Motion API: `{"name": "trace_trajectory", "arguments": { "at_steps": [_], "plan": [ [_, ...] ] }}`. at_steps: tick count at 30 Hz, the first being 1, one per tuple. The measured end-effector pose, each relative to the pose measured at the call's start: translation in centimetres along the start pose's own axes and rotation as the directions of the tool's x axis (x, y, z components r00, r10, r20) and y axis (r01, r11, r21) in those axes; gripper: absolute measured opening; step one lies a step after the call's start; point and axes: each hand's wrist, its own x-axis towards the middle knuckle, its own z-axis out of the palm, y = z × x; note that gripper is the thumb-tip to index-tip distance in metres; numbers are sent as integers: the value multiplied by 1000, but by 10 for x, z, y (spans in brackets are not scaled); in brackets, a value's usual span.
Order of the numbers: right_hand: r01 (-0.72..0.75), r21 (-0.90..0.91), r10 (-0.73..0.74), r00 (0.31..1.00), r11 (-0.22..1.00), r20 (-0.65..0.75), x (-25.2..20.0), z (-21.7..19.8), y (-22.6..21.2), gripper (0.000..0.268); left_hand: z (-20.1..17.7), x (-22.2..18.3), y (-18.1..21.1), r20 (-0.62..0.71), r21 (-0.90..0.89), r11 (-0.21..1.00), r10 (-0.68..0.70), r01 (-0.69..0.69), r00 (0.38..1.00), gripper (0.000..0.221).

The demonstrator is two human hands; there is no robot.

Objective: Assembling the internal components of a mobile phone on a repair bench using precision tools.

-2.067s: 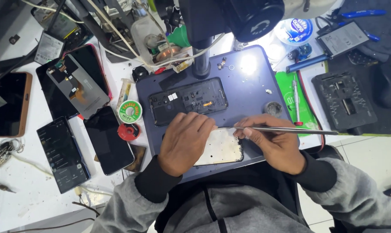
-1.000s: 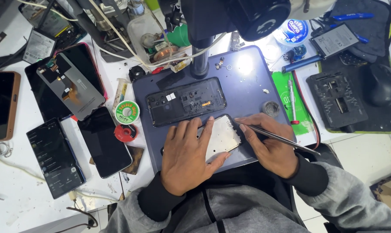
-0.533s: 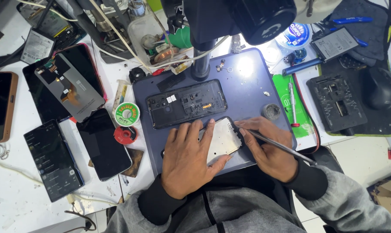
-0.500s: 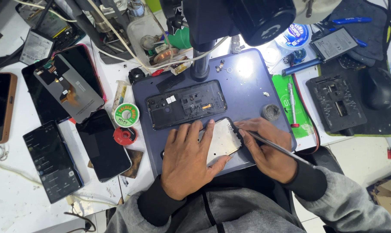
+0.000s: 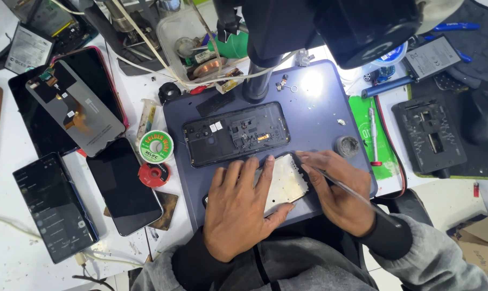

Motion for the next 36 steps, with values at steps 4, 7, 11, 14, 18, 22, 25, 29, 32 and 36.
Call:
{"name": "trace_trajectory", "arguments": {
  "at_steps": [4, 7, 11, 14, 18, 22, 25, 29, 32, 36],
  "plan": [
    [-33, 175, 40, 998, 984, -41, 3, 0, -2, 16, -1, 0, -1, -29, -15, 1000, 0, -1, 1000, 83],
    [-148, 264, 174, 982, 953, -78, 1, 0, 1, 13, 0, 0, -1, -30, -13, 1000, -2, 1, 1000, 85],
    [-194, 384, 227, 973, 903, -43, -3, -5, 5, 13, -3, 0, -1, -17, 6, 1000, -2, 2, 1000, 84],
    [-210, 323, 236, 971, 923, -42, -12, -14, 0, 16, -4, 0, 3, -21, 8, 1000, -24, 24, 999, 81],
    [-132, 260, 161, 982, 957, -96, -26, -17, -5, 16, -1, -2, 10, -67, 63, 994, -88, 92, 994, 77],
    [-43, 197, 63, 993, 980, -98, -33, -16, -8, 14, -1, -3, 11, -30, 58, 994, -92, 93, 995, 77],
    [-1, 178, 20, 994, 984, -106, -33, -14, -8, 14, 1, -3, 10, -49, 70, 992, -99, 102, 994, 77],
    [7, 191, 16, 992, 982, -121, -36, -12, -6, 12, 3, -3, 9, -45, 71, 992, -100, 103, 994, 79],
    [8, 175, 12, 993, 984, -114, -37, -12, -7, 11, 1, -4, 10, -50, 78, 992, -97, 100, 994, 79],
    [20, 178, 0, 994, 984, -110, -37, -11, -7, 12, -1, -2, 9, -64, 67, 994, -80, 84, 995, 77]
  ]
}}
